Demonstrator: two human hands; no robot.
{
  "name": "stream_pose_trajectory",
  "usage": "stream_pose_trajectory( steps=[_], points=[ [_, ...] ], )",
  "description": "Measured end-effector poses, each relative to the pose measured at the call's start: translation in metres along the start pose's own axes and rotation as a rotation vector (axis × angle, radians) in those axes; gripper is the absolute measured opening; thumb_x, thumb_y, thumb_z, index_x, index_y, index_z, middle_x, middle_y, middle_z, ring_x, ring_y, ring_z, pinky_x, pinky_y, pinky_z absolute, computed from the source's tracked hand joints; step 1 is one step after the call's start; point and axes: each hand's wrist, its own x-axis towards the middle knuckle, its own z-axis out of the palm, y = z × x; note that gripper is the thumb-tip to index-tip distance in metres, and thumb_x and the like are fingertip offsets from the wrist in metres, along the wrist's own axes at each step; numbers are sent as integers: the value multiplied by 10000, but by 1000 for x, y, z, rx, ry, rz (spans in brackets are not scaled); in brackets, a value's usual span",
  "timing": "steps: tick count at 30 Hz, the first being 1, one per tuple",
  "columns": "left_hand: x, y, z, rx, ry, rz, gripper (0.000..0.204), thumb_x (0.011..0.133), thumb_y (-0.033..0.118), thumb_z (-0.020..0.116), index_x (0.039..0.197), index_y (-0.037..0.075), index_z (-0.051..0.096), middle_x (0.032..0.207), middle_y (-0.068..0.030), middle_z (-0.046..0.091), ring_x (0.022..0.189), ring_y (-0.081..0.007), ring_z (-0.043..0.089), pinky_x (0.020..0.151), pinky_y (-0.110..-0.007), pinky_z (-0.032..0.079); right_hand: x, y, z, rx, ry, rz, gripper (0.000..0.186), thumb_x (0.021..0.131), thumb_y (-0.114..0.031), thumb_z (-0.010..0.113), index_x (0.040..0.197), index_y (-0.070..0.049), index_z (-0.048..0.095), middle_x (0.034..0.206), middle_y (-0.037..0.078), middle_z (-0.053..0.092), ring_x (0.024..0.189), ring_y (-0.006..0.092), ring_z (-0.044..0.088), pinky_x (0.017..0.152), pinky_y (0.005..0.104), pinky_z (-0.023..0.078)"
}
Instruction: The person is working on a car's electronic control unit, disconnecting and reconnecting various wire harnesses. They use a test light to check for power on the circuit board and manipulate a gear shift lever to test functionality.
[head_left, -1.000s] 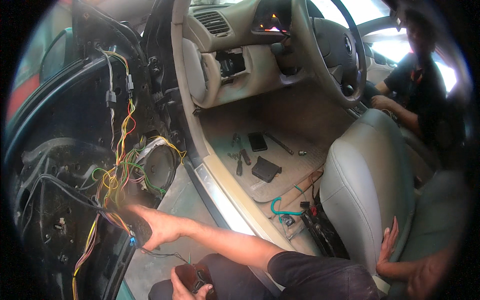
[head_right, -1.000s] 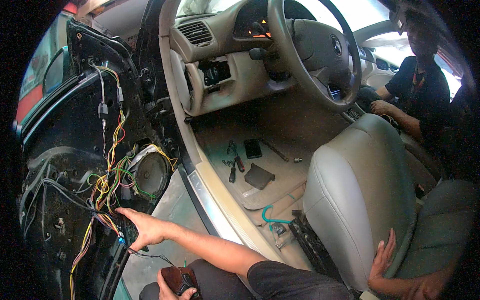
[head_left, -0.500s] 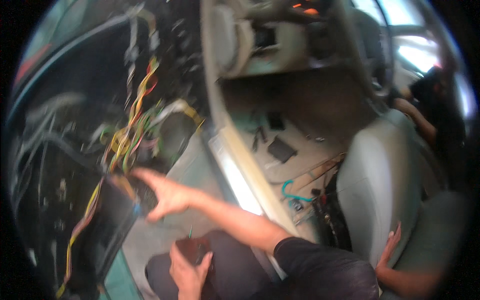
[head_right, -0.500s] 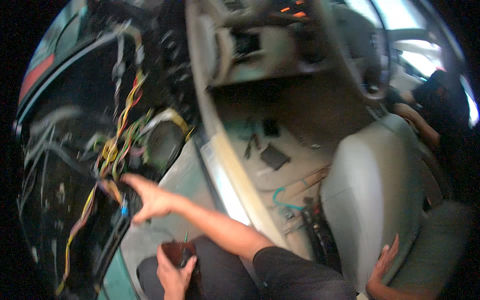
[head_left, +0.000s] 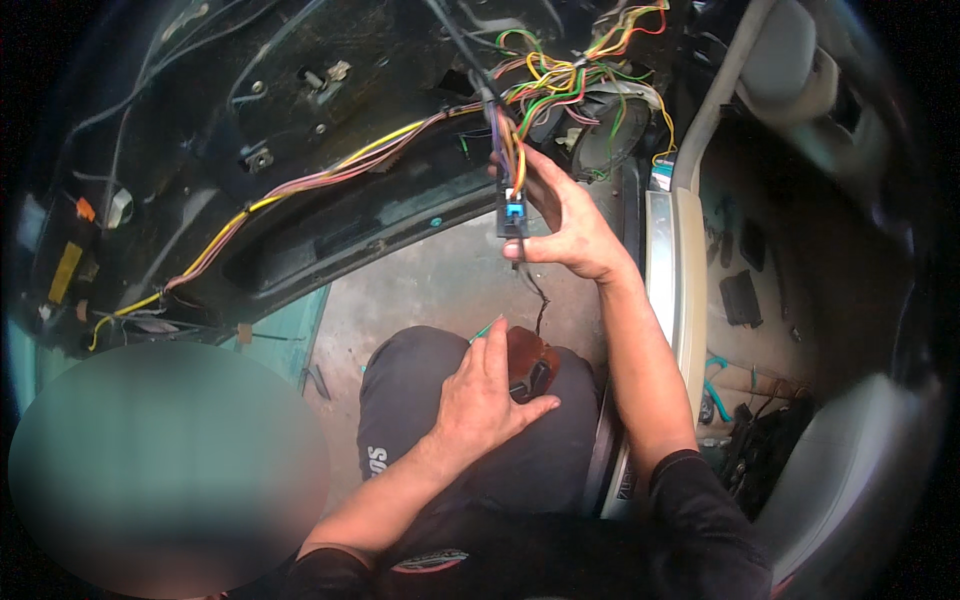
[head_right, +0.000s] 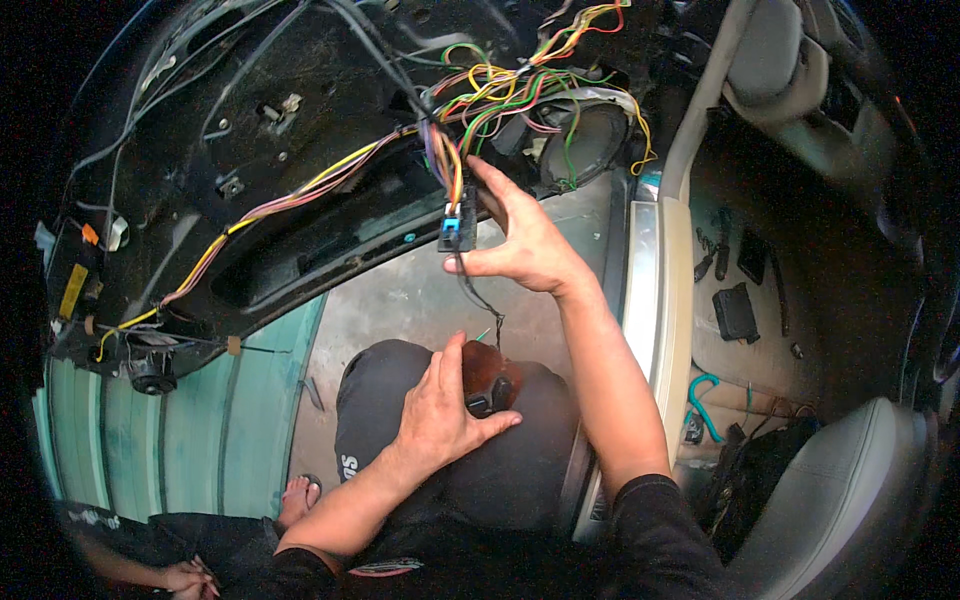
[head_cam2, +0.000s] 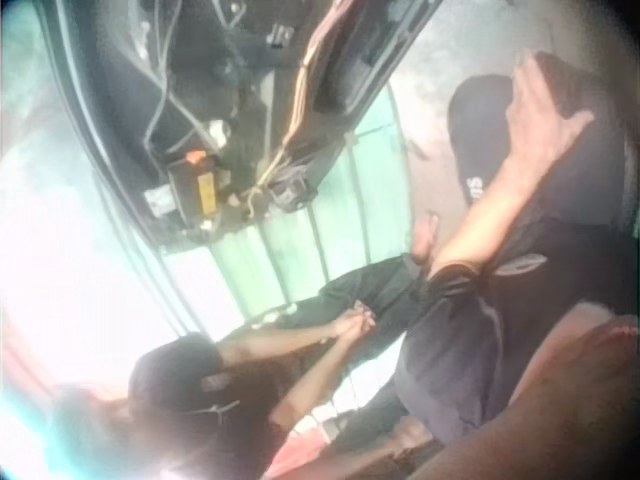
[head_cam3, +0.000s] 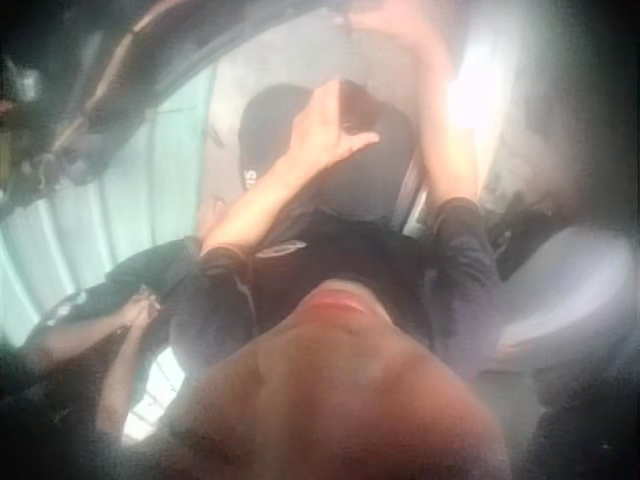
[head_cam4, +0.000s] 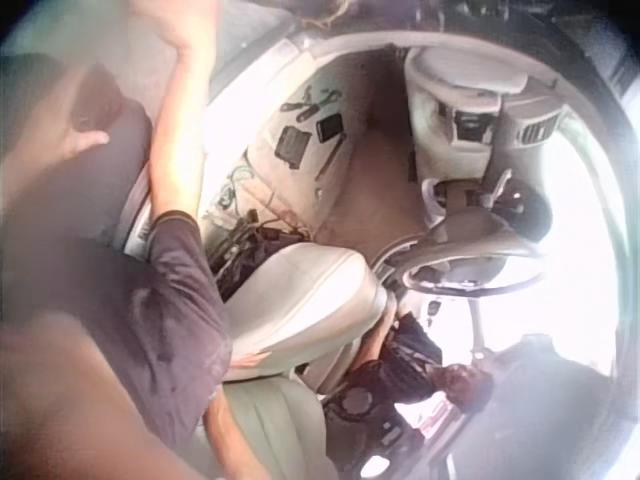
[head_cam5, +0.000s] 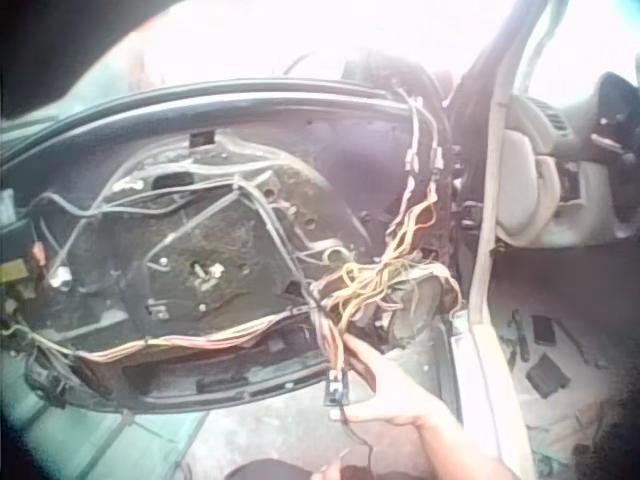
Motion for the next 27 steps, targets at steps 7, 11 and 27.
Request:
stream_pose_trajectory(
  steps=[7,11,27],
  points=[
    [-11,-9,12,-91,37,24,989,744,377,887,1457,-31,337,1154,-200,543,1042,-382,638,847,-452,571,3,-2,-5,84,-80,-4,1249,583,-179,951,1594,16,243,1579,135,390,1440,250,391,1190,422,305],
    [-11,-2,3,-57,36,53,905,787,354,847,1452,-38,373,1084,-177,527,1000,-353,612,786,-419,579,-3,-6,-4,-82,-12,-45,1150,641,-197,900,1580,30,277,1548,162,428,1407,255,428,1195,407,292],
    [-17,12,12,232,200,209,756,747,208,804,1390,-17,477,1006,-118,540,893,-259,600,689,-326,568,-3,-18,46,310,100,74,915,786,-455,674,1496,19,346,1415,260,546,1321,373,550,1115,470,433]
  ],
)
